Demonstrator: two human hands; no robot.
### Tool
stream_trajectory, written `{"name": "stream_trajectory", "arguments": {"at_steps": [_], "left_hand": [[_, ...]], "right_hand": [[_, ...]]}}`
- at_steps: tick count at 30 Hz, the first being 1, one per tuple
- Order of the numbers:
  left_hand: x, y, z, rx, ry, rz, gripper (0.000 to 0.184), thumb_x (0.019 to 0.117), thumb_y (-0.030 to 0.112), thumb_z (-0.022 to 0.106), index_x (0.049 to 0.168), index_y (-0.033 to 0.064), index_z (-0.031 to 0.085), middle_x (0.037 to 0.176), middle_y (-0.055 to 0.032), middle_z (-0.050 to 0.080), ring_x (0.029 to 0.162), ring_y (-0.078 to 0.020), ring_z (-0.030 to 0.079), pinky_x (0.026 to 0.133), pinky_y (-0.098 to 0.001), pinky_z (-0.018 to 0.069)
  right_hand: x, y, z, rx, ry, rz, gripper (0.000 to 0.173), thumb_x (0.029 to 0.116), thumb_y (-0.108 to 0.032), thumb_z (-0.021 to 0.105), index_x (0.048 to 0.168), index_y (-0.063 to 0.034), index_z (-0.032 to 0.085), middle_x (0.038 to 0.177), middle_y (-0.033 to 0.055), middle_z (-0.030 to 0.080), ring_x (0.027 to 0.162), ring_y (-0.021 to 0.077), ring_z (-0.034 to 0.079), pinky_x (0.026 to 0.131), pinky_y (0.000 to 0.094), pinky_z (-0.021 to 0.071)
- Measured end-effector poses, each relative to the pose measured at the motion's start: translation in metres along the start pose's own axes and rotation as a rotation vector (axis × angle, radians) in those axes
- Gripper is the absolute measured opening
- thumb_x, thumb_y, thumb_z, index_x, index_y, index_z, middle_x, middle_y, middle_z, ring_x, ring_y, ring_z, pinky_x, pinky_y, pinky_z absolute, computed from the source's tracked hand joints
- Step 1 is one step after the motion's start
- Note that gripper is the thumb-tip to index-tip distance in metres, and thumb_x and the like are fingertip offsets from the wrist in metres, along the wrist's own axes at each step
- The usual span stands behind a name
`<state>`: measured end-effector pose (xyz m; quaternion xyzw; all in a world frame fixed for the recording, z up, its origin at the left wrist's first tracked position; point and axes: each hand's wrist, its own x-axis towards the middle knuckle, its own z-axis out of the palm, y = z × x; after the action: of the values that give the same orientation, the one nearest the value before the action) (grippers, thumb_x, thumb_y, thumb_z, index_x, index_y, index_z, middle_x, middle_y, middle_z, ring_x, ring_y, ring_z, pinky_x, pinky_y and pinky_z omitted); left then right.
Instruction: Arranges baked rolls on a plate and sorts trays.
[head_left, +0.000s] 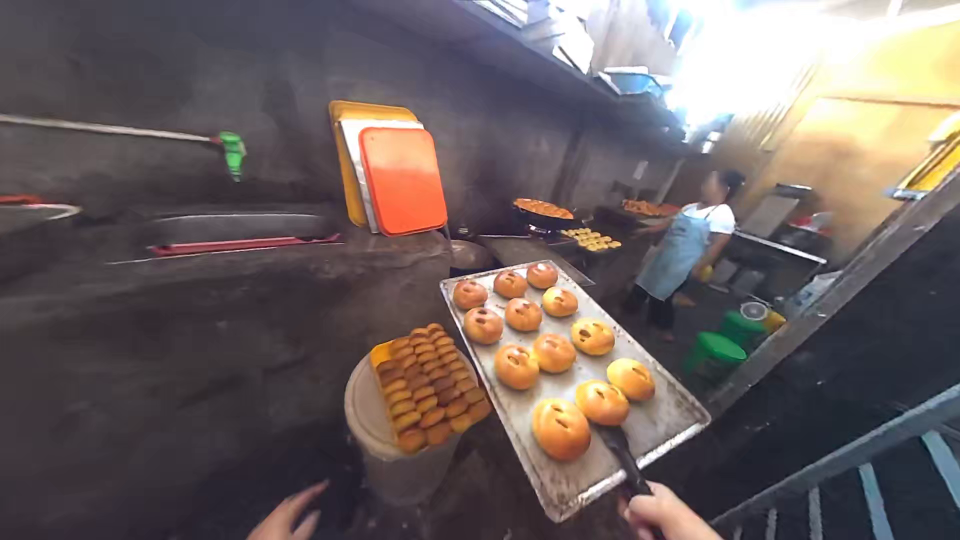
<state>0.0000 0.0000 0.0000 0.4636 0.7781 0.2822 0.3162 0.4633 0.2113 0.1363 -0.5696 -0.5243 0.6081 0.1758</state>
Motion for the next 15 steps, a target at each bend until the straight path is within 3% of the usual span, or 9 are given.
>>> {"name": "stream_trajectory", "arguments": {"at_steps": [2, 4, 7, 11, 15], "left_hand": [[0.094, 0.108, 0.0, -0.018, -0.002, 0.136, 0.044, 0.1063, 0.016, 0.049, 0.15, 0.0086, 0.051, 0.149, -0.0203, 0.053, 0.139, -0.0365, 0.05, 0.118, -0.0529, 0.0372], [0.167, 0.199, 0.02, -0.042, -0.046, 0.243, 0.046, 0.1074, 0.02, 0.046, 0.152, 0.0112, 0.048, 0.153, -0.0154, 0.05, 0.143, -0.0297, 0.047, 0.12, -0.0472, 0.0348], [0.255, 0.293, 0.068, -0.203, -0.094, 0.272, 0.055, 0.1096, 0.031, 0.044, 0.159, 0.0073, 0.035, 0.159, -0.0177, 0.042, 0.146, -0.0292, 0.043, 0.121, -0.0459, 0.0333], [0.366, 0.362, 0.121, -0.368, -0.047, 0.183, 0.068, 0.108, 0.041, 0.044, 0.162, 0.0048, 0.025, 0.164, -0.0201, 0.032, 0.151, -0.0309, 0.034, 0.125, -0.0479, 0.0276], [0.451, 0.403, 0.137, -0.389, -0.024, 0.047, 0.067, 0.1089, 0.038, 0.045, 0.162, 0.0022, 0.023, 0.164, -0.0222, 0.031, 0.152, -0.0308, 0.033, 0.125, -0.0454, 0.0265]], "right_hand": [[0.052, -0.028, -0.03, 0.002, -0.008, 0.018, 0.008, 0.0918, -0.003, 0.05, 0.092, -0.0093, 0.054, 0.055, -0.0034, 0.047, 0.042, 0.0082, 0.045, 0.041, 0.0242, 0.0423], [0.107, -0.054, -0.06, 0.012, -0.03, 0.035, 0.008, 0.0935, -0.004, 0.048, 0.092, -0.0094, 0.054, 0.054, -0.0031, 0.046, 0.041, 0.0082, 0.045, 0.041, 0.0239, 0.0428], [0.197, -0.095, -0.101, 0.024, -0.069, 0.021, 0.011, 0.094, -0.002, 0.047, 0.091, -0.0102, 0.053, 0.055, -0.0042, 0.047, 0.042, 0.0068, 0.045, 0.041, 0.0226, 0.0415], [0.308, -0.161, -0.135, 0.06, -0.106, 0.06, 0.012, 0.0971, -0.002, 0.046, 0.091, -0.01, 0.053, 0.057, -0.0034, 0.048, 0.043, 0.0068, 0.045, 0.041, 0.0222, 0.0409], [0.406, -0.216, -0.155, 0.06, -0.144, 0.132, 0.01, 0.1001, -0.005, 0.047, 0.093, -0.0093, 0.052, 0.058, -0.0018, 0.046, 0.042, 0.0082, 0.043, 0.041, 0.0236, 0.0414]]}}
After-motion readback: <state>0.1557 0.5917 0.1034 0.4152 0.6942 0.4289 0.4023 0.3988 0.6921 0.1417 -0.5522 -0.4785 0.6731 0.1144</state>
